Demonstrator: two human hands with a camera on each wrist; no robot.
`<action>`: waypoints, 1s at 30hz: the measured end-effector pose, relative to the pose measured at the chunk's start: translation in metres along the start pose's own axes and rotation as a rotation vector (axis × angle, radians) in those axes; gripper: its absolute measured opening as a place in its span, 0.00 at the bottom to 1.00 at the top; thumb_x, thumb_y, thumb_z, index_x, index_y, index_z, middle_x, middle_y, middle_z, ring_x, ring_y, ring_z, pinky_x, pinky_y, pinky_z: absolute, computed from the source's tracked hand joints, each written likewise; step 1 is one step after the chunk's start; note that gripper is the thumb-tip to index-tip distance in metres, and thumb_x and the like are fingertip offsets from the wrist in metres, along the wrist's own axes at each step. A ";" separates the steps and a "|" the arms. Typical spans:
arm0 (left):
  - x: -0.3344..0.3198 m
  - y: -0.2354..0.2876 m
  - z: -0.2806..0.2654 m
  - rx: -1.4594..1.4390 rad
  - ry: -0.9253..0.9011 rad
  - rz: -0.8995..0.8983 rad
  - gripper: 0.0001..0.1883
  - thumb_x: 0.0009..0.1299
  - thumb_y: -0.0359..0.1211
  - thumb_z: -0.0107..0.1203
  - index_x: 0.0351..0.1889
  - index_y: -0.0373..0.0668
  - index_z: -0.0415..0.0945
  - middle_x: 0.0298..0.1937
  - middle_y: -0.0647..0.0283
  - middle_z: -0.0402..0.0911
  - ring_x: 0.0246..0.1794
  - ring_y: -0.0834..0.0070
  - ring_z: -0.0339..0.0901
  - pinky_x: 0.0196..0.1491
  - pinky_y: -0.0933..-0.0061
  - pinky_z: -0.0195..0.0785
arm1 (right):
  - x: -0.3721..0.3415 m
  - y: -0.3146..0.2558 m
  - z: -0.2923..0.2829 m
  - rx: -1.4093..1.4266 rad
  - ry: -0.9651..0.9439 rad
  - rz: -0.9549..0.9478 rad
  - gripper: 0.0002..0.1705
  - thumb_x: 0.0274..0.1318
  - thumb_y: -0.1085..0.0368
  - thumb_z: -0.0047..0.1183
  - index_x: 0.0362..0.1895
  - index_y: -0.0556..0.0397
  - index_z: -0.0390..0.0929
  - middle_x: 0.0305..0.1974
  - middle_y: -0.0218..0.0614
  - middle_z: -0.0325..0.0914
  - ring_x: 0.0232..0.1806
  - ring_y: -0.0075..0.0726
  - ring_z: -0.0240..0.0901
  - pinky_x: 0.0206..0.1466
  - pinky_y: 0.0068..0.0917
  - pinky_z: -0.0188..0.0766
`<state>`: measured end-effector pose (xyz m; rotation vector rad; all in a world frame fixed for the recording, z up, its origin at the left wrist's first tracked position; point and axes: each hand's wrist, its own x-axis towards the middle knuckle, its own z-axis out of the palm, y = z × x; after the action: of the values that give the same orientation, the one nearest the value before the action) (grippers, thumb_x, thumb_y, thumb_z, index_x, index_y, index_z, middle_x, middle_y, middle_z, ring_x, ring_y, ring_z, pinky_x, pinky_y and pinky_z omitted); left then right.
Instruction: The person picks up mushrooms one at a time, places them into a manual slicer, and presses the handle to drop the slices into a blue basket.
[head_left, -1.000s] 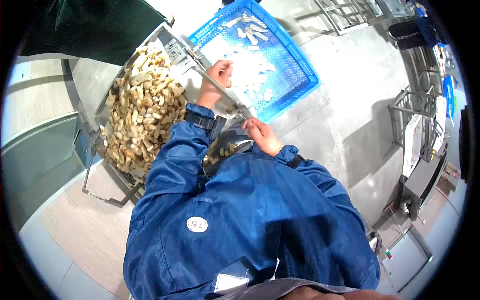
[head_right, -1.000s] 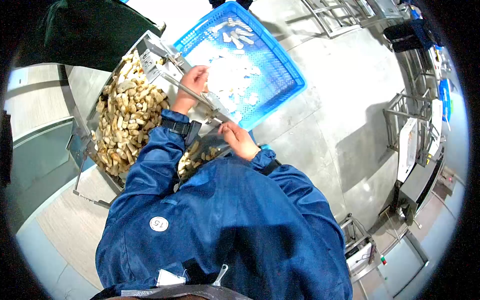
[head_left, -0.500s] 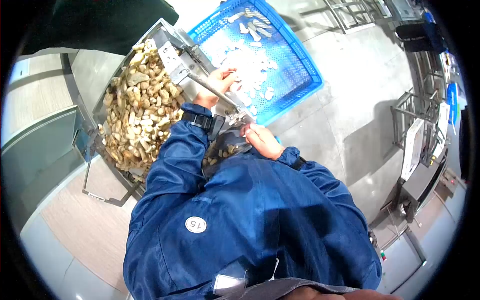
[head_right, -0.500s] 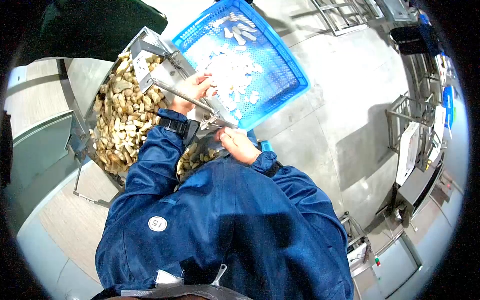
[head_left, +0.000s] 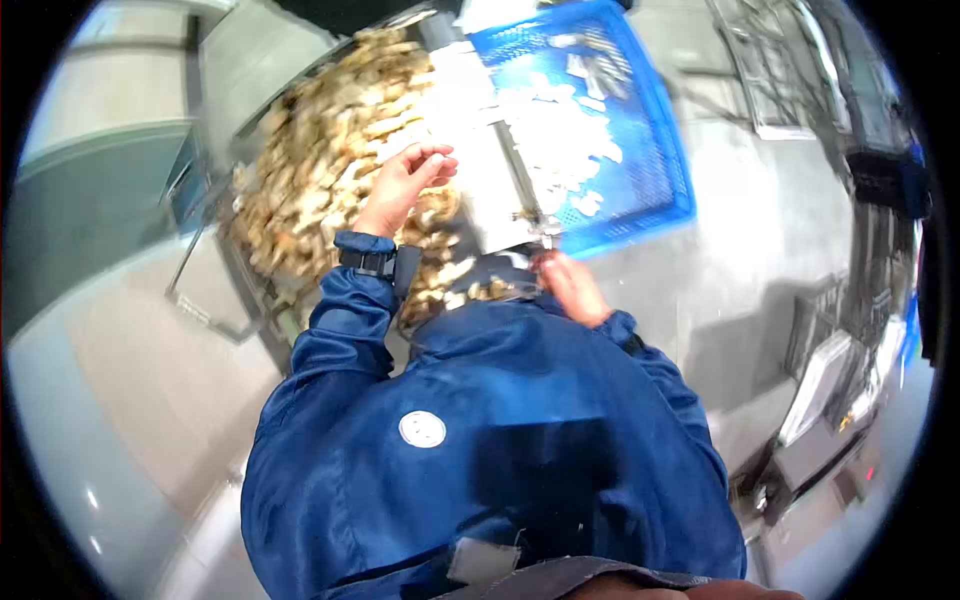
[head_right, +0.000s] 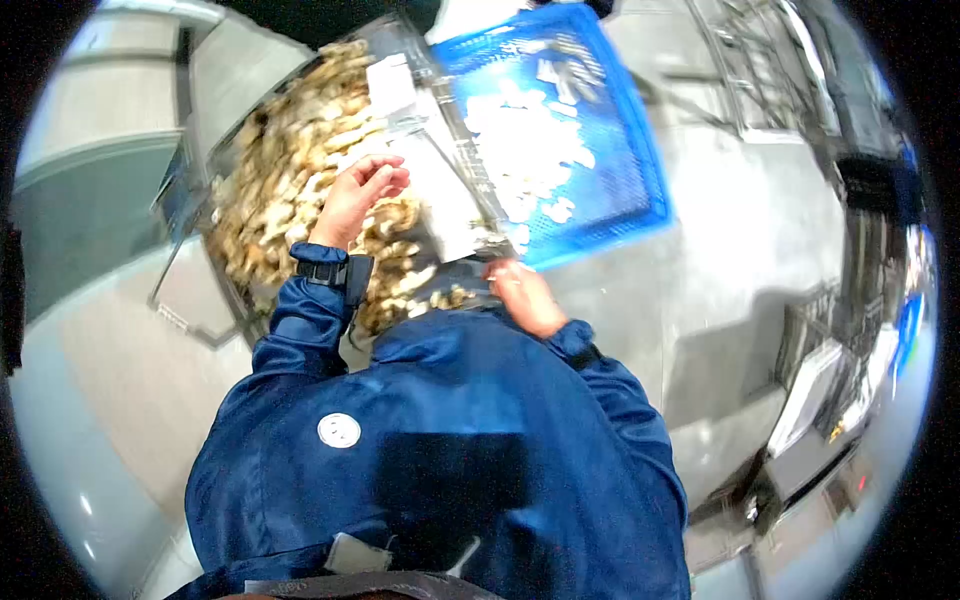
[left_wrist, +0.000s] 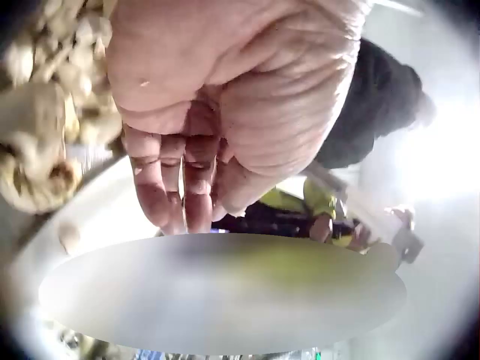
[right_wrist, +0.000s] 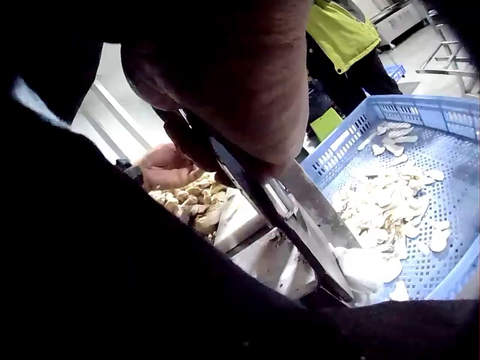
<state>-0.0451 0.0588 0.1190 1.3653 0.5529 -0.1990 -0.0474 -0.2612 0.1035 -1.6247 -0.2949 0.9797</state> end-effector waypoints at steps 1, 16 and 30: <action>-0.017 0.002 -0.018 -0.035 0.084 -0.001 0.14 0.74 0.37 0.52 0.51 0.38 0.75 0.42 0.61 0.81 0.41 0.74 0.80 0.46 0.74 0.75 | -0.001 0.003 0.000 0.042 -0.031 0.046 0.18 0.71 0.58 0.37 0.43 0.56 0.75 0.26 0.28 0.69 0.28 0.22 0.63 0.35 0.24 0.65; -0.089 -0.050 -0.016 0.629 0.156 0.091 0.13 0.68 0.37 0.58 0.44 0.37 0.76 0.36 0.59 0.81 0.34 0.72 0.78 0.36 0.70 0.71 | 0.002 0.011 -0.001 0.006 -0.045 0.011 0.17 0.72 0.58 0.36 0.43 0.58 0.73 0.24 0.27 0.66 0.27 0.22 0.59 0.33 0.23 0.60; -0.092 -0.093 0.029 0.873 0.135 -0.087 0.17 0.57 0.37 0.68 0.25 0.38 0.69 0.25 0.53 0.73 0.29 0.53 0.73 0.33 0.58 0.64 | 0.086 0.068 -0.157 -0.150 0.185 0.371 0.19 0.61 0.53 0.53 0.45 0.56 0.77 0.31 0.32 0.78 0.35 0.25 0.74 0.39 0.25 0.71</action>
<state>-0.1578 -0.0056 0.0859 2.2133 0.6722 -0.4553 0.0986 -0.3349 0.0037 -1.9366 0.0655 1.0926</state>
